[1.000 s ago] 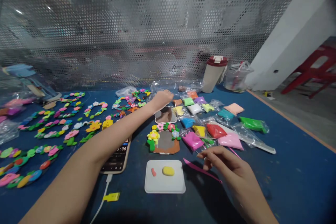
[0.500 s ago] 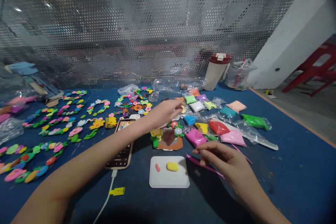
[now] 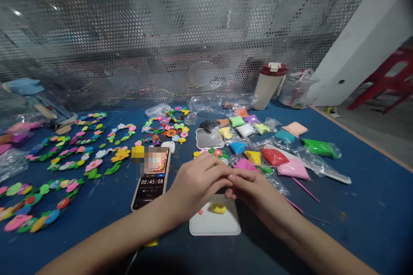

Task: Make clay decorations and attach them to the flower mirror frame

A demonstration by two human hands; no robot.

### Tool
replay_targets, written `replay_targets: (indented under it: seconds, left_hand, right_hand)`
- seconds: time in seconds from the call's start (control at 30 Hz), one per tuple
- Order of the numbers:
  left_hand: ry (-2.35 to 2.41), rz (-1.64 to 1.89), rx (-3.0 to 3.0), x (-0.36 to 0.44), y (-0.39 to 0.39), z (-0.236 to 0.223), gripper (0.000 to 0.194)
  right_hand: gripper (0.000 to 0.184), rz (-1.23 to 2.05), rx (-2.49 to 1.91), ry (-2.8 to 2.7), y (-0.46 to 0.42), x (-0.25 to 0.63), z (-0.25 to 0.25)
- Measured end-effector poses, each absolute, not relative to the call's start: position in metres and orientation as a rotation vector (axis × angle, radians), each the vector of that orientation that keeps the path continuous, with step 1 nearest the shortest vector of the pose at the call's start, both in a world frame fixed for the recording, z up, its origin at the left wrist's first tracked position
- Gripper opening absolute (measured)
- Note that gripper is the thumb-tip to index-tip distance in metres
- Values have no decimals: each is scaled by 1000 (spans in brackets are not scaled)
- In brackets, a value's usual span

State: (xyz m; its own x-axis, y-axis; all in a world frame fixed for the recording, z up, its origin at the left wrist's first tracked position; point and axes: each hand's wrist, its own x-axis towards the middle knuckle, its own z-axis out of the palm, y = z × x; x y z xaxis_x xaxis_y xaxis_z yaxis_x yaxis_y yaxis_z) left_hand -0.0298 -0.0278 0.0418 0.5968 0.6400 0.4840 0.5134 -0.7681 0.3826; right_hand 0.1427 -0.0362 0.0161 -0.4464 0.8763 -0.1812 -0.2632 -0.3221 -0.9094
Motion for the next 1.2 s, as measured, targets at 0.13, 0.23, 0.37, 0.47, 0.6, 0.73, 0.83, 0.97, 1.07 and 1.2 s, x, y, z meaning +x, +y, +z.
replay_targets:
  seconds: [0.13,0.23,0.37,0.47,0.6,0.73,0.83,0.97,1.07,1.2]
  left_hand:
    - [918,1025,2617,-29,-28,38,10]
    - [908,1066,2571,-29,-28,38,9]
    - [832,1065,2555,-30,-27,34,13]
    - [800,1047,2543,-30,-25,33,18]
    - [770,1087,2599,-32,-24,35,21]
    - [687,1114,2705,-34,-24,38,22]
    - [717,1144,2575,-32,-25,37,20]
    - [889,1125,2100,-25,-27,37,9]
    - [935,1060,1925,-21,-28,39,8]
    - [893,1086,2002,-21,-32,42,7]
  right_hand:
    - [19,1943,-856,-1034,-37,143,9]
    - [19,1982,-842,-1003,-38,146,4]
    - [20,2012,-814,-978,-37,148,-2]
    - [19,2044,-760,-939,-37,149,-4]
    - [21,2080,-706,-919,-38,148,-4]
    - [24,2110,-680,-928,-39,147,-4]
    - [27,2088,-692,-977,-40,146,-4]
    - [29,1965,-774,-1038,-42,146,-4]
    - [29,1902,-801,-1051,-43,146,-4]
    - [24,1888,-810,-1057,-43,147,-2]
